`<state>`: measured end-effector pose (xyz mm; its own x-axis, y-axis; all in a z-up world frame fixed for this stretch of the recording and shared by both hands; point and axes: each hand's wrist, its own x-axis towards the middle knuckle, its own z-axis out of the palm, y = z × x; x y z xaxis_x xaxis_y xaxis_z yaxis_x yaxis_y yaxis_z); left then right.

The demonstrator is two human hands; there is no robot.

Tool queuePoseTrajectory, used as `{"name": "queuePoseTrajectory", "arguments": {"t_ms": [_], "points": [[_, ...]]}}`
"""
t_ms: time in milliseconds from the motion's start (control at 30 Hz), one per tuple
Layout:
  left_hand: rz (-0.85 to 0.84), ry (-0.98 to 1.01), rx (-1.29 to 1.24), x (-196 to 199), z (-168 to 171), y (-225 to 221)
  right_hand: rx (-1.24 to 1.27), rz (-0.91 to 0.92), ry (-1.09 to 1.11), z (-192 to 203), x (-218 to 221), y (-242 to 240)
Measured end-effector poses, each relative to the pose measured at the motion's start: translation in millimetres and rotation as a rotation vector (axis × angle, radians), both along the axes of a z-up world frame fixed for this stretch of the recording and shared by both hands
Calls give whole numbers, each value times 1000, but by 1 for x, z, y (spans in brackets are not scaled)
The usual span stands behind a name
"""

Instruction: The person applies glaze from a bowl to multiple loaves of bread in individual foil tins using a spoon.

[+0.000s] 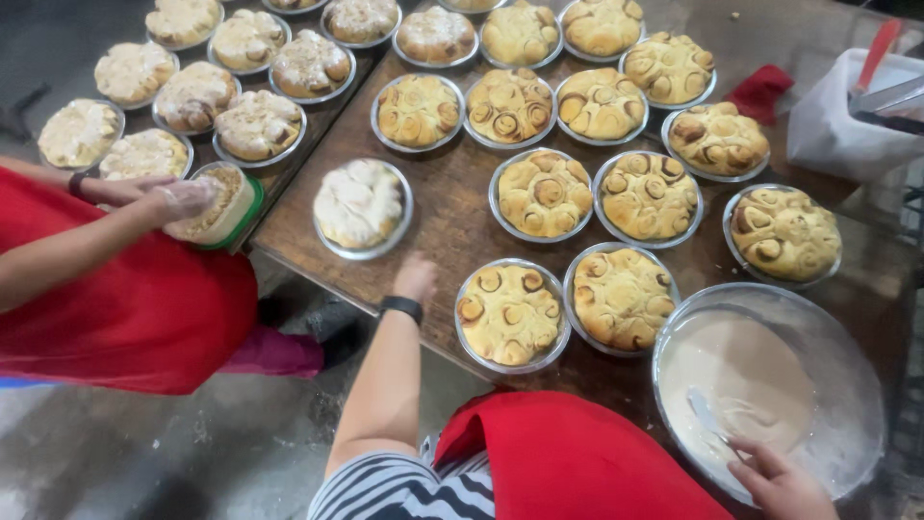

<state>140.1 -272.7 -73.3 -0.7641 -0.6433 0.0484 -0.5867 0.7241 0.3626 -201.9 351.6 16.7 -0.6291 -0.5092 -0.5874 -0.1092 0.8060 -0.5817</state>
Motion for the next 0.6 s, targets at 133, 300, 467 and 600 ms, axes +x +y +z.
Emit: {"name": "queuePoseTrajectory", "arguments": {"t_ms": [133,300,467,600], "points": [[395,-102,589,-26,11,52,165,-36,63,1,-9,6],[411,-88,981,-2,46,119,63,38,271,-4,-4,27],[532,292,1463,33,8,146,120,67,544,-13,-26,26],[612,568,1518,43,-5,162,397,-48,493,20,-41,4]]}}
